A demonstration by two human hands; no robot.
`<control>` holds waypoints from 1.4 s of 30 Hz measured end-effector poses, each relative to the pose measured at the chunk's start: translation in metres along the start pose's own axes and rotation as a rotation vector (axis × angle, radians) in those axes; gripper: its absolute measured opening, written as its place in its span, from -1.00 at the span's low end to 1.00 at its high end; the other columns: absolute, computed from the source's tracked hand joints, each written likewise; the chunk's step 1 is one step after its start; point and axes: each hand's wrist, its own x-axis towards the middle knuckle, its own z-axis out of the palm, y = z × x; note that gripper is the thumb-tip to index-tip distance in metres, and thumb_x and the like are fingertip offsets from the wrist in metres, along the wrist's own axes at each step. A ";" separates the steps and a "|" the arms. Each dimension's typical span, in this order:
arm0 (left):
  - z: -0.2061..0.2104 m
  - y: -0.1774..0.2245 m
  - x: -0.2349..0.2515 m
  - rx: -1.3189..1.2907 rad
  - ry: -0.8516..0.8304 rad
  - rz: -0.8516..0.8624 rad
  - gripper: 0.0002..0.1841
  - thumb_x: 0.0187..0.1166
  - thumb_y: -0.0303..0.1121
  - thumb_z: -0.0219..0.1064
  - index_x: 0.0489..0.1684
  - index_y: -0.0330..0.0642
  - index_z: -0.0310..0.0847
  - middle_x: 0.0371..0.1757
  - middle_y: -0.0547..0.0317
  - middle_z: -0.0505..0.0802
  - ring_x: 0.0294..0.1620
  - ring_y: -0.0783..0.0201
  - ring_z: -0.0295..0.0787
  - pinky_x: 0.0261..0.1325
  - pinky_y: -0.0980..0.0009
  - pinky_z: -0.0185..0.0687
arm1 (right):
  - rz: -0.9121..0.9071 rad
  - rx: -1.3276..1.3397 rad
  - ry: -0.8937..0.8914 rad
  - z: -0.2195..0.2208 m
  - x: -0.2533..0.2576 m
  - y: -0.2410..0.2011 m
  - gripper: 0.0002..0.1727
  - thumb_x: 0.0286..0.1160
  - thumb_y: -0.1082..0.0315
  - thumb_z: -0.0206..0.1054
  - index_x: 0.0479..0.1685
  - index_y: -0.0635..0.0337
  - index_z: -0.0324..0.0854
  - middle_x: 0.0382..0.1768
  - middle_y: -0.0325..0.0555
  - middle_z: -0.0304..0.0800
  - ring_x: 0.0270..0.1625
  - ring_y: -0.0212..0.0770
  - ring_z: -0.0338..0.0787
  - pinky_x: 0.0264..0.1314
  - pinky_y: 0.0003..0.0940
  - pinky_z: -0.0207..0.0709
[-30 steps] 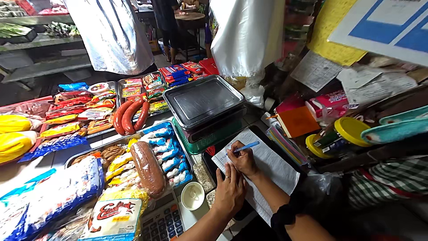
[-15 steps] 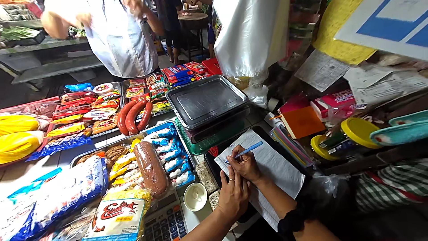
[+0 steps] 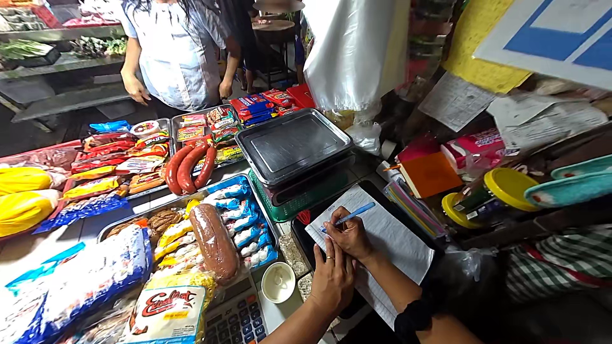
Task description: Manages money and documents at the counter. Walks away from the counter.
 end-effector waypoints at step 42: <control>0.004 -0.005 0.003 -0.025 -0.033 -0.049 -0.53 0.72 -0.14 -0.03 0.12 -0.14 0.84 0.36 0.00 0.84 0.44 -0.05 0.74 0.23 -0.28 0.55 | 0.000 -0.051 0.021 -0.008 0.004 0.004 -0.88 0.33 0.46 0.40 -0.40 0.26 0.53 -0.56 -0.31 0.56 -0.56 -0.61 0.47 -0.49 -0.72 0.36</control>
